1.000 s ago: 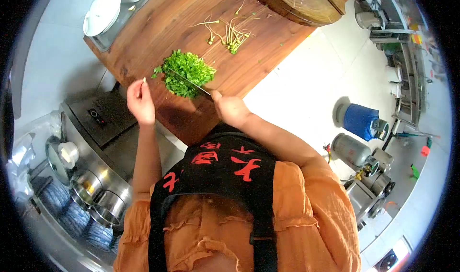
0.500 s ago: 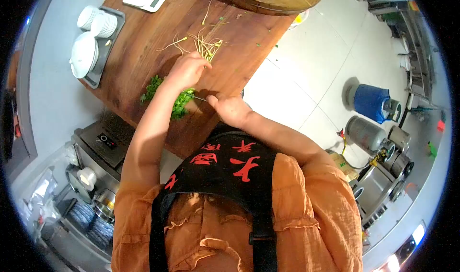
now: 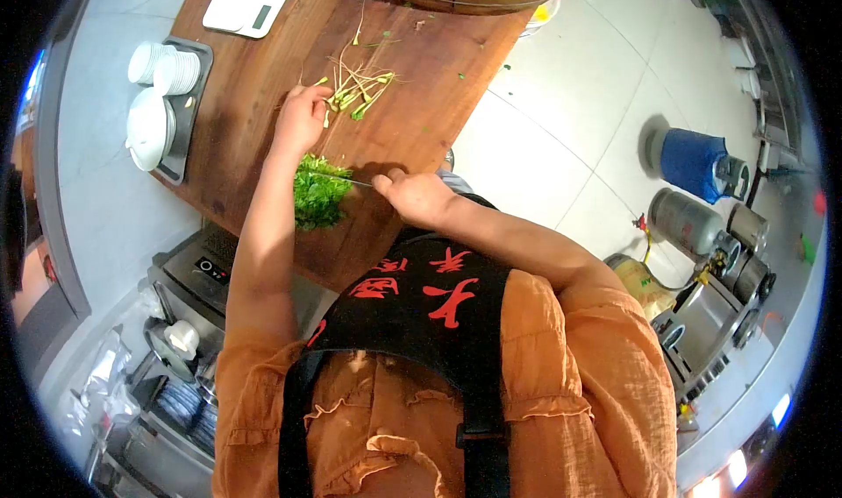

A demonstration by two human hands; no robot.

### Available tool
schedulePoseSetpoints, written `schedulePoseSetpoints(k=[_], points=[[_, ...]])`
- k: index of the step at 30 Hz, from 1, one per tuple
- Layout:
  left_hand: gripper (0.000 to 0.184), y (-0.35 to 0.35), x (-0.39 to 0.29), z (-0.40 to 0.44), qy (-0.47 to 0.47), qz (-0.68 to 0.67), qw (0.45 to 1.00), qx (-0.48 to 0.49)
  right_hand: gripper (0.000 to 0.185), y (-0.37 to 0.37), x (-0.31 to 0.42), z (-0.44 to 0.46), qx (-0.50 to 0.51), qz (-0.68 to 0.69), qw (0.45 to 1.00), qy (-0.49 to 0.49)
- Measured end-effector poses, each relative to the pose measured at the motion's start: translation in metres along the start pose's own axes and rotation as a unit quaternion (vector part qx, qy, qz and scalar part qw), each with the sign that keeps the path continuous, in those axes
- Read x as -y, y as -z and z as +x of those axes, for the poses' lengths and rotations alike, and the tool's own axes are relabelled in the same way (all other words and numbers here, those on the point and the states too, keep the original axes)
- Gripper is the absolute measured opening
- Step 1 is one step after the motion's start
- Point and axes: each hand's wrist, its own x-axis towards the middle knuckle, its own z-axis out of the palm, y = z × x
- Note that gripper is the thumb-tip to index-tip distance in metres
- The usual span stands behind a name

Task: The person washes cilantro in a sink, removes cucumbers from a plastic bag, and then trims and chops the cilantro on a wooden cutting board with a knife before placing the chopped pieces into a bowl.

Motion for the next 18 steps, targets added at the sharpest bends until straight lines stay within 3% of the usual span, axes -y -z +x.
schedulePoseSetpoints(k=[5,6,8,10,12,18], points=[[0.02,0.029,0.0,-0.039,0.019,-0.19,0.96,-0.206,0.03,-0.005,-0.006,0.012,0.041,0.021,0.995,-0.09],[0.02,0.036,0.0,-0.055,0.016,-0.209,0.946,-0.249,0.033,0.036,0.016,0.017,0.132,0.026,0.986,-0.103],[0.018,0.044,0.001,-0.093,0.068,-0.209,0.933,-0.285,0.032,0.037,0.02,0.02,0.08,-0.042,0.992,-0.092],[0.016,0.039,0.008,-0.131,0.102,-0.167,0.934,-0.299,0.032,0.03,0.015,0.028,0.064,-0.053,0.992,-0.092],[0.015,0.03,0.009,-0.153,0.147,-0.219,0.916,-0.301,0.032,0.022,0.011,0.032,0.049,-0.066,0.992,-0.092],[0.012,0.037,-0.029,-0.114,0.025,-0.158,0.953,-0.259,0.031,0.014,0.019,0.028,0.033,-0.144,0.988,-0.051]])
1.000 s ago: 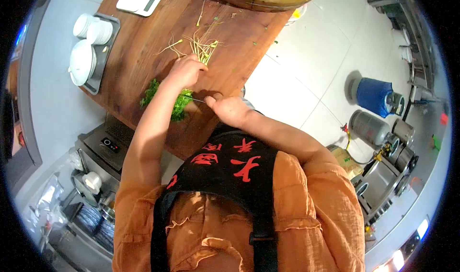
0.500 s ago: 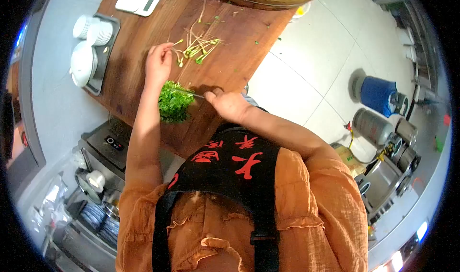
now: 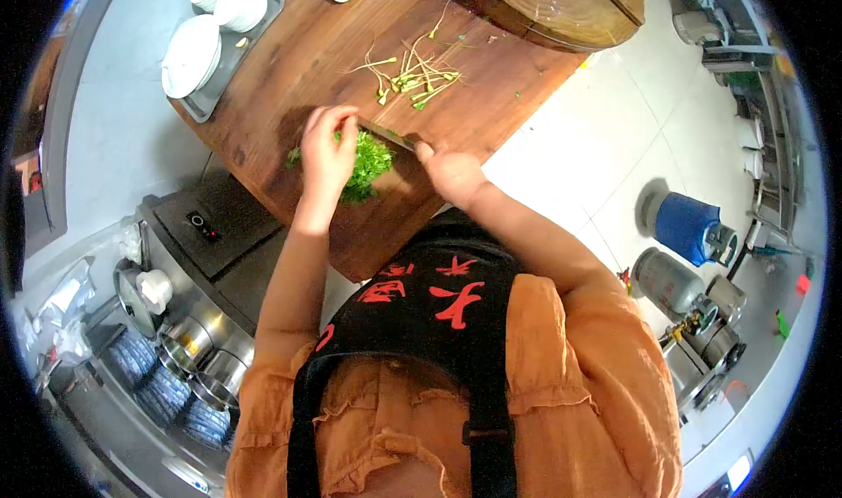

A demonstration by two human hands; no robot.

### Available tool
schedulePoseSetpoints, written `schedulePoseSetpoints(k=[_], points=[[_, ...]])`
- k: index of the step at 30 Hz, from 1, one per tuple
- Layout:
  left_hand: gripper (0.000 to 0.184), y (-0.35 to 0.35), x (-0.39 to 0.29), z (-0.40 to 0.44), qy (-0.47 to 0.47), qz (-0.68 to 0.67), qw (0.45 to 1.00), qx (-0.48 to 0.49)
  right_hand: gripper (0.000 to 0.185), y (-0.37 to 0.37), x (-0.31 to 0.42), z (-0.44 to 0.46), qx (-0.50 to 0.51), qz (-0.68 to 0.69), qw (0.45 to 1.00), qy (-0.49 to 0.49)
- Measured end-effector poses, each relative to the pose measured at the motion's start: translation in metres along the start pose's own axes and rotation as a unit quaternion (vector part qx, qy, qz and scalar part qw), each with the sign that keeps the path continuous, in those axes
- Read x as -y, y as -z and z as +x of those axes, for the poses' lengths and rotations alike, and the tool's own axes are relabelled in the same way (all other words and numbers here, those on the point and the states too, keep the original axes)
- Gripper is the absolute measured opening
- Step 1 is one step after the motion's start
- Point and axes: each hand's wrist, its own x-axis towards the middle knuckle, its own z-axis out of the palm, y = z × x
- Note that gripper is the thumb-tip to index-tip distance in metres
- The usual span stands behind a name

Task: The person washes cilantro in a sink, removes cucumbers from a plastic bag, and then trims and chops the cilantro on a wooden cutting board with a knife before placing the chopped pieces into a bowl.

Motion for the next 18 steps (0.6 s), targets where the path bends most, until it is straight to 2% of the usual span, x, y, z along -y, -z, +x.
schedulePoseSetpoints(k=[2,5,7,8,13,16,17,18], points=[[0.01,-0.025,-0.008,0.025,-0.066,0.059,0.992,0.086,0.031,0.005,0.007,0.0,0.039,0.016,0.999,-0.024],[0.012,-0.076,0.014,0.049,-0.089,0.155,0.958,0.225,0.032,-0.005,0.002,0.002,0.037,0.044,0.998,-0.031],[0.011,-0.102,0.03,0.058,-0.087,0.207,0.931,0.289,0.032,-0.004,0.0,-0.002,-0.007,0.061,0.998,-0.013],[0.011,-0.112,0.036,0.063,-0.086,0.233,0.914,0.32,0.033,-0.008,-0.002,-0.001,0.008,0.066,0.998,-0.022],[0.012,-0.132,0.03,0.063,-0.147,0.256,0.906,0.303,0.031,-0.002,-0.009,-0.005,-0.002,0.095,0.995,0.004],[0.015,-0.135,0.024,0.061,-0.085,0.222,0.92,0.312,0.028,-0.003,-0.011,-0.002,0.001,0.094,0.996,0.002],[0.021,-0.134,0.026,0.057,-0.062,0.154,0.943,0.289,0.028,-0.002,-0.012,-0.002,0.003,0.096,0.995,0.002],[0.022,-0.13,0.019,0.058,0.082,0.02,0.952,0.295,0.028,0.0,-0.012,-0.002,0.004,0.098,0.995,0.003]])
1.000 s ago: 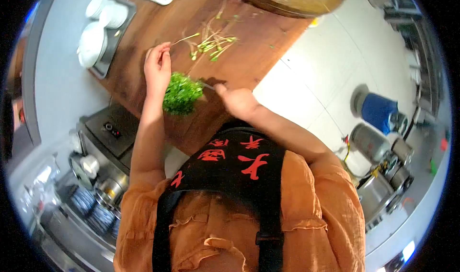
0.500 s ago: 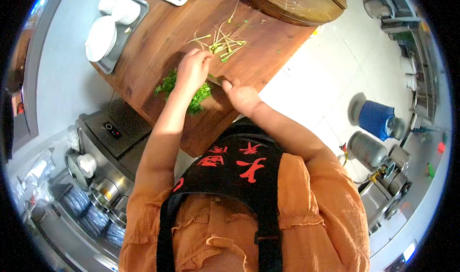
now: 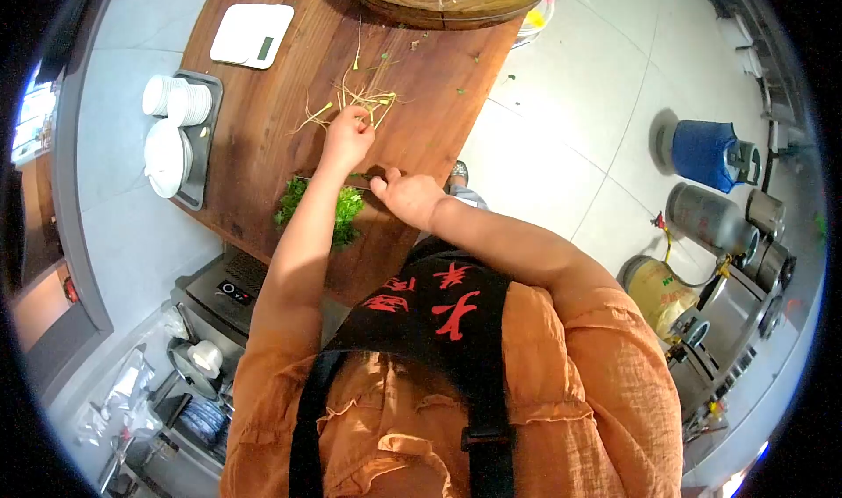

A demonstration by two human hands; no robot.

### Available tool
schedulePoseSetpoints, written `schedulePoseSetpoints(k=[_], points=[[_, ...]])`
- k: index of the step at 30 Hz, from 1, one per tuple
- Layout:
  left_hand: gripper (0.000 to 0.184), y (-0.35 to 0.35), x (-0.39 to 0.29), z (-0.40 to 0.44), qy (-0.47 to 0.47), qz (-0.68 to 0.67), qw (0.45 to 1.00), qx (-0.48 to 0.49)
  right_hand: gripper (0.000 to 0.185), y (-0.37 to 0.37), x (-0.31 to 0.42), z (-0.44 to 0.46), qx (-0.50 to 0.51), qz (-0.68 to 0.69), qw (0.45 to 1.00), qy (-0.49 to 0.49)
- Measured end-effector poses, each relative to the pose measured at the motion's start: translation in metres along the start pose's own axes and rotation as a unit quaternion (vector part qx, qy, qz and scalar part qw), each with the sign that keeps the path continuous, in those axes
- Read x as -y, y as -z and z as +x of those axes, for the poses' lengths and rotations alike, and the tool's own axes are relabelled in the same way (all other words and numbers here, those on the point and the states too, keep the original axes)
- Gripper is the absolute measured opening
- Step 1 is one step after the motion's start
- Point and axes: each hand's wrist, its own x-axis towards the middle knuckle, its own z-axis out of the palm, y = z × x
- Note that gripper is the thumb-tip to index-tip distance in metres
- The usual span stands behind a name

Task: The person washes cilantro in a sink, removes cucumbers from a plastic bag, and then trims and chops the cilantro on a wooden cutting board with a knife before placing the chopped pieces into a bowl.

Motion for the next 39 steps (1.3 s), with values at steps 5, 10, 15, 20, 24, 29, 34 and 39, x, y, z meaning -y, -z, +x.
schedulePoseSetpoints(k=[5,10,15,20,24,29,34,39], points=[[0.022,0.042,-0.018,-0.021,0.213,-0.605,0.756,0.13,0.027,-0.001,0.001,-0.001,-0.005,0.004,1.0,-0.003],[0.014,0.066,-0.016,-0.057,0.182,-0.725,0.659,0.082,0.025,-0.002,0.005,0.002,0.016,-0.004,1.0,-0.024],[0.006,0.086,0.008,-0.123,0.124,-0.759,0.639,0.015,0.023,-0.008,0.004,0.006,0.021,-0.058,0.997,-0.04],[0.004,0.088,0.042,-0.187,0.1,-0.83,0.549,-0.021,0.026,-0.015,0.01,0.008,-0.004,-0.082,0.995,-0.056],[0.003,0.077,0.054,-0.212,0.129,-0.795,0.584,-0.104,0.027,-0.026,0.01,0.009,-0.026,-0.101,0.992,-0.069],[0.006,0.067,0.061,-0.176,0.101,-0.714,0.678,-0.143,0.027,-0.028,0.005,0.011,-0.03,-0.123,0.989,-0.075],[0.067,0.081,-0.004,-0.116,0.055,-0.407,0.891,-0.195,0.046,-0.081,-0.046,0.046,-0.094,-0.187,0.978,0.006],[0.055,0.094,0.002,-0.192,0.013,-0.376,0.877,-0.3,0.041,-0.036,-0.026,-0.008,-0.133,-0.104,0.982,0.08]])
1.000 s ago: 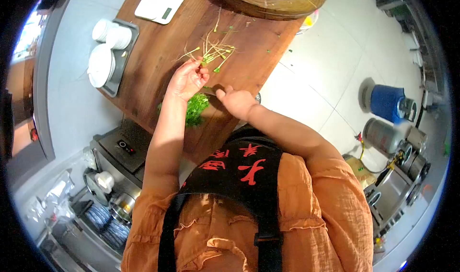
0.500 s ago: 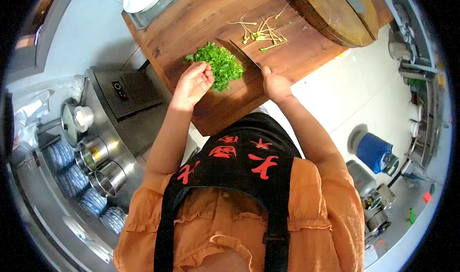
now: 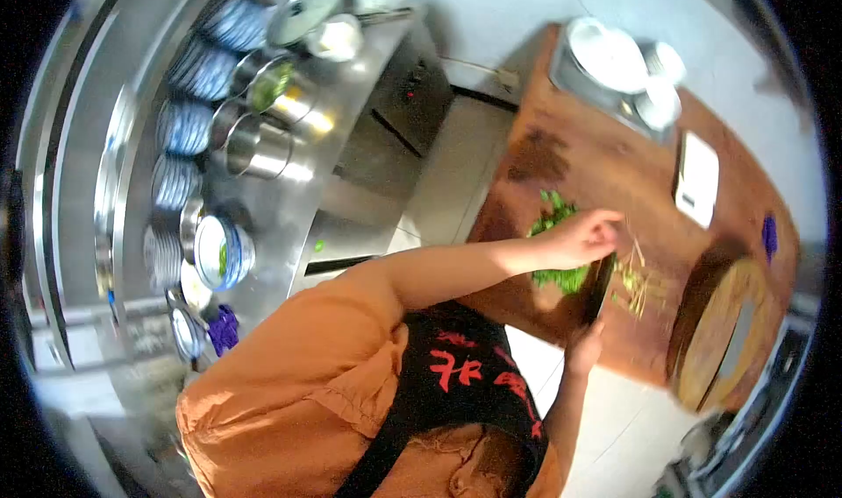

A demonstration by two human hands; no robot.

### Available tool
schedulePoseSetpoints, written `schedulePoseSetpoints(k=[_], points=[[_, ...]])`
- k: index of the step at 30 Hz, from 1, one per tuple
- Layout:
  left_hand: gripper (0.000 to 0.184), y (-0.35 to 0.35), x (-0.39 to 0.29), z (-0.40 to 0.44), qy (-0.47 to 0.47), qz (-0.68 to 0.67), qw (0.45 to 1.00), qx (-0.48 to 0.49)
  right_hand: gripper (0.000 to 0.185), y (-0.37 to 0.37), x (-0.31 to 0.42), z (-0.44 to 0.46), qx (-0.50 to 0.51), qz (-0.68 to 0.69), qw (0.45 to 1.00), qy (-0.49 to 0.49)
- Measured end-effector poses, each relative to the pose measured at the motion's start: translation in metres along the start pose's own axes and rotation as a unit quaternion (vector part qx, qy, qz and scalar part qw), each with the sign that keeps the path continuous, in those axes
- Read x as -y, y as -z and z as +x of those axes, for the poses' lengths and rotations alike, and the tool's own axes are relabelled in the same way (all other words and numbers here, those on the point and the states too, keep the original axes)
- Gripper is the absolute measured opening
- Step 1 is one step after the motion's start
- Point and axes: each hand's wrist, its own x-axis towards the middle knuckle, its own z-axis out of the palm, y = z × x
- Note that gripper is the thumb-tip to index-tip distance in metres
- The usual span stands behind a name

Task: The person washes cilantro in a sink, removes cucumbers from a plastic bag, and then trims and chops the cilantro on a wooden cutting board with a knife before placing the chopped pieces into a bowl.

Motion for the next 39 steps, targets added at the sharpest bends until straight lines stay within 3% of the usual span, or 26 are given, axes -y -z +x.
schedulePoseSetpoints(k=[1,2,4,5,7,8,10,11,12,14,16,19,21,22,23,24,26,27,28,29,30,35,37,39], points=[[0.052,0.024,0.026,-0.011,-0.006,-0.04,0.998,-0.057,0.036,-0.017,-0.023,0.0,-0.03,-0.056,0.998,0.01],[0.047,0.068,0.027,-0.032,0.084,-0.137,0.985,-0.058,0.042,-0.01,-0.018,0.004,-0.006,-0.026,0.999,-0.022],[0.035,0.142,0.105,-0.07,-0.058,0.003,0.952,-0.3,0.05,-0.008,-0.017,0.009,0.029,0.032,0.996,-0.074],[0.032,0.182,0.091,-0.104,0.057,-0.042,0.925,-0.374,0.045,-0.004,-0.007,0.017,0.073,-0.043,0.995,-0.046],[0.025,0.264,0.058,-0.161,0.177,-0.043,0.842,-0.508,0.04,-0.002,-0.01,0.019,0.038,0.015,0.998,-0.037],[0.021,0.29,0.045,-0.187,0.181,-0.077,0.775,-0.601,0.04,-0.004,-0.009,0.022,0.033,0.015,0.999,-0.025],[0.028,0.356,0.064,-0.243,0.079,-0.174,0.686,-0.702,0.039,-0.002,-0.007,0.023,0.024,0.007,1.0,-0.008],[0.039,0.389,0.07,-0.266,0.081,-0.232,0.598,-0.763,0.038,-0.008,-0.011,0.023,0.01,0.002,1.0,0.005],[0.048,0.403,0.057,-0.28,0.001,-0.248,0.492,-0.834,0.038,-0.018,-0.019,0.025,-0.006,-0.002,1.0,0.015],[0.047,0.433,0.029,-0.308,-0.007,-0.295,0.377,-0.878,0.036,-0.023,-0.026,0.027,-0.022,-0.007,0.999,0.022],[0.037,0.454,0.019,-0.322,-0.059,-0.351,0.319,-0.879,0.034,-0.013,-0.003,0.026,-0.017,-0.01,1.0,0.016],[0.027,0.482,0.037,-0.335,-0.029,-0.388,0.352,-0.851,0.032,-0.013,0.0,0.027,0.028,-0.02,0.998,-0.048],[0.018,0.482,0.054,-0.341,-0.077,-0.352,0.377,-0.853,0.038,-0.011,0.013,0.028,0.019,-0.013,0.996,-0.086],[0.016,0.469,0.063,-0.346,-0.103,-0.318,0.409,-0.849,0.044,-0.009,0.02,0.028,0.019,0.018,0.993,-0.115],[0.015,0.449,0.073,-0.347,-0.122,-0.287,0.451,-0.836,0.047,-0.01,0.019,0.031,0.012,0.131,0.988,-0.081],[0.014,0.427,0.083,-0.339,-0.134,-0.264,0.505,-0.81,0.045,-0.012,0.014,0.026,0.023,0.069,0.993,-0.091],[0.008,0.4,0.084,-0.34,-0.079,-0.369,0.568,-0.732,0.043,-0.001,0.029,0.024,0.067,0.061,0.987,-0.135],[0.006,0.372,0.081,-0.338,-0.057,-0.351,0.626,-0.695,0.043,0.004,0.034,0.024,0.09,0.056,0.982,-0.157],[0.006,0.358,0.076,-0.327,-0.039,-0.363,0.647,-0.67,0.043,-0.009,0.02,0.02,0.052,0.016,0.983,-0.178],[0.005,0.347,0.078,-0.316,0.004,-0.344,0.666,-0.662,0.047,-0.024,0.002,0.027,0.108,-0.076,0.969,-0.207],[0.009,0.333,0.066,-0.293,0.087,-0.336,0.679,-0.647,0.051,-0.027,0.002,0.026,0.062,-0.057,0.99,-0.114],[0.029,0.232,0.034,-0.131,0.071,-0.329,0.864,-0.373,0.031,-0.003,0.043,0.032,0.06,-0.035,0.985,-0.156],[0.03,0.193,0.026,-0.067,0.137,-0.248,0.893,-0.349,0.03,-0.001,0.042,0.031,0.057,-0.021,0.984,-0.168],[0.025,0.171,0.048,-0.008,0.15,-0.257,0.919,-0.26,0.027,0.003,0.047,0.028,0.061,-0.013,0.981,-0.185]])
